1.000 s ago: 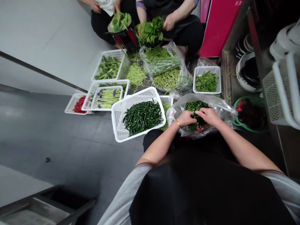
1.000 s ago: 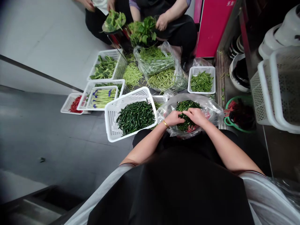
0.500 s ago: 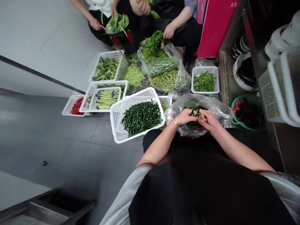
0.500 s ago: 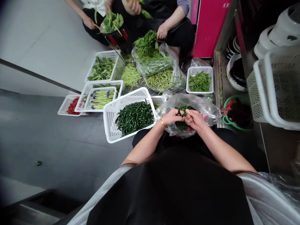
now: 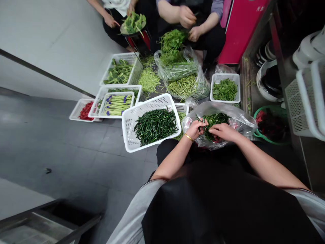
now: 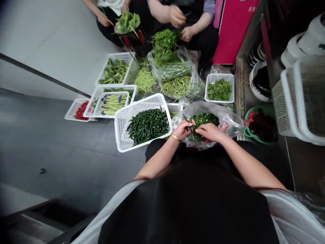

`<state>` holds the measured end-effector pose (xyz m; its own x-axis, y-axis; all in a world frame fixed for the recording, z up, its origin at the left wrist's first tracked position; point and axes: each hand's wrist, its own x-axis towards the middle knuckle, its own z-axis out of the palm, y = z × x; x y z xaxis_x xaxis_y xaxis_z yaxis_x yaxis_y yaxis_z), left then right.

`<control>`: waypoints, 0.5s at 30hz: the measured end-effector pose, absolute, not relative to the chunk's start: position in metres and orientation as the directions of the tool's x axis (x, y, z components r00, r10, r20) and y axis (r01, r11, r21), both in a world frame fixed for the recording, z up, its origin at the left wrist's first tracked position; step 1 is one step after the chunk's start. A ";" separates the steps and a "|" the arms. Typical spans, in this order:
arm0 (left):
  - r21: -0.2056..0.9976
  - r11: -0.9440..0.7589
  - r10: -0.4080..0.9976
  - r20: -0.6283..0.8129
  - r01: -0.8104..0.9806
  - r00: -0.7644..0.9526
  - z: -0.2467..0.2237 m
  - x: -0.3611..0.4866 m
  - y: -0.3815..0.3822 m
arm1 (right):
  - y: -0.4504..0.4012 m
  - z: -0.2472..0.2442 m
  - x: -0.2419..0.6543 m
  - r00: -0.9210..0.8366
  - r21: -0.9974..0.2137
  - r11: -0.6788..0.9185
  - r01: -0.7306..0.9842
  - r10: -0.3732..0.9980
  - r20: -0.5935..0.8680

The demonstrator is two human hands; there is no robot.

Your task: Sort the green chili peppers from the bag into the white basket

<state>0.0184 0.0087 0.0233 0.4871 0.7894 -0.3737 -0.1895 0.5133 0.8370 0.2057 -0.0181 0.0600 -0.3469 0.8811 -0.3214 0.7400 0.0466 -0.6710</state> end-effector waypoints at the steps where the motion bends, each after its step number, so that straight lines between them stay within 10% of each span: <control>1: 0.844 0.502 0.802 -0.370 -0.192 0.469 0.024 0.020 0.007 | -0.024 0.055 0.197 -0.373 -0.691 0.050 0.722 0.868 -0.327; 10: 0.985 -0.006 0.643 -0.127 0.171 0.755 0.042 0.009 -0.021 | -0.085 0.045 0.194 -0.655 -0.588 0.357 0.726 0.621 -0.430; 15: 0.866 0.491 0.714 -0.334 -0.100 0.615 0.048 0.004 -0.008 | -0.055 0.043 0.234 -0.250 -0.238 0.163 0.957 0.881 -0.401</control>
<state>0.0039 -0.0082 0.0483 0.6154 0.7141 -0.3336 -0.1002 0.4907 0.8656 0.2344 -0.0550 0.0431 -0.2500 0.8811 -0.4014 0.9574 0.1631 -0.2382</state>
